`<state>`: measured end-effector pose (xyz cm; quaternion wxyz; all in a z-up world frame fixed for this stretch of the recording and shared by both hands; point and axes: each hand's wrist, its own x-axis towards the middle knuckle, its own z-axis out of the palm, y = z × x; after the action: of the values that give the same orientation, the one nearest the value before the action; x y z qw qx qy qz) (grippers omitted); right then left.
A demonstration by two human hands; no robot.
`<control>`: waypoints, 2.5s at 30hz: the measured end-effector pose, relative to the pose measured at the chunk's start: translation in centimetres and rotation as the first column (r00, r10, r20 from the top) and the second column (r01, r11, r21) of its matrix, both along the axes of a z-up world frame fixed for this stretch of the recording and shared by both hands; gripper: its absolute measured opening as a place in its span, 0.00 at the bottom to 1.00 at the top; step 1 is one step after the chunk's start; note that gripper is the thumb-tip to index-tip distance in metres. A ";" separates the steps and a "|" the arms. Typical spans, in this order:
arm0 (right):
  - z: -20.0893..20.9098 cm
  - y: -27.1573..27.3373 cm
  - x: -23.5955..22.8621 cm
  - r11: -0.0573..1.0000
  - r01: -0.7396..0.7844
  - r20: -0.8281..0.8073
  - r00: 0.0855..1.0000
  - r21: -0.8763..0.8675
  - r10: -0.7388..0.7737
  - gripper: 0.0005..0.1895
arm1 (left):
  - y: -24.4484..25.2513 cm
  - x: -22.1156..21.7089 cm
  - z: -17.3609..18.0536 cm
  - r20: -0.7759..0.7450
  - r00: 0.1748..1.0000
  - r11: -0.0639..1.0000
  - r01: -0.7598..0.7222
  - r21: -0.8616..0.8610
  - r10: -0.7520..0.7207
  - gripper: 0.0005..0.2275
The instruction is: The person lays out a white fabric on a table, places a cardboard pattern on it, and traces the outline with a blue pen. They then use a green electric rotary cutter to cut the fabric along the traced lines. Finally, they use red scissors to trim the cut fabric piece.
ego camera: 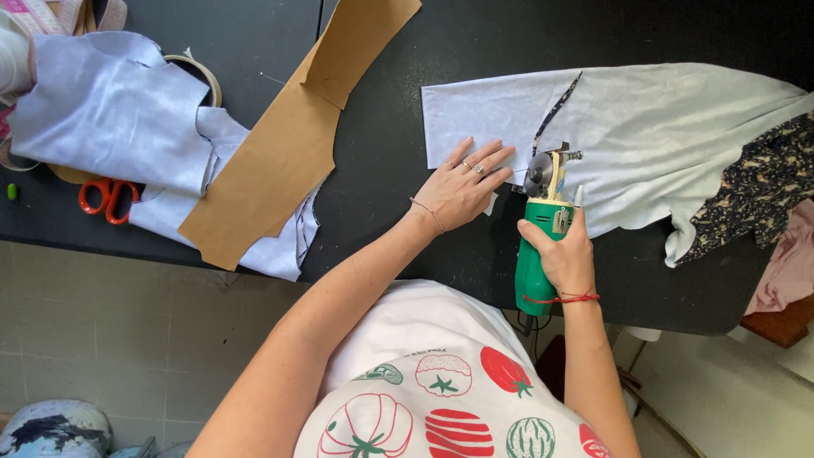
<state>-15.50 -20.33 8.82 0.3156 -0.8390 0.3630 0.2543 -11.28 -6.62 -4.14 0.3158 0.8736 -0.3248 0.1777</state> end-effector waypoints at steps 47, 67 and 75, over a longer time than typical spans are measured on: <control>-2.9 -3.8 10.3 0.985 -0.158 0.149 0.975 -0.066 0.166 0.36 | 0.5 -0.3 0.8 -0.110 0.985 0.987 0.143 0.072 -0.135 0.12; -0.7 -5.5 -4.4 0.908 -0.417 -0.123 0.900 0.039 0.419 0.38 | 5.5 -6.1 0.1 0.051 0.989 0.990 0.135 0.046 -0.138 0.09; -0.9 -5.0 -2.7 0.819 -0.574 -0.192 0.803 0.006 0.564 0.37 | 4.8 -6.0 -0.8 0.029 0.983 0.980 0.176 0.090 -0.179 0.09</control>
<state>-18.16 -25.33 7.95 0.1677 -0.8897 0.1292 0.4044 -17.23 -1.77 -4.92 0.2862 0.8507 -0.4145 0.1504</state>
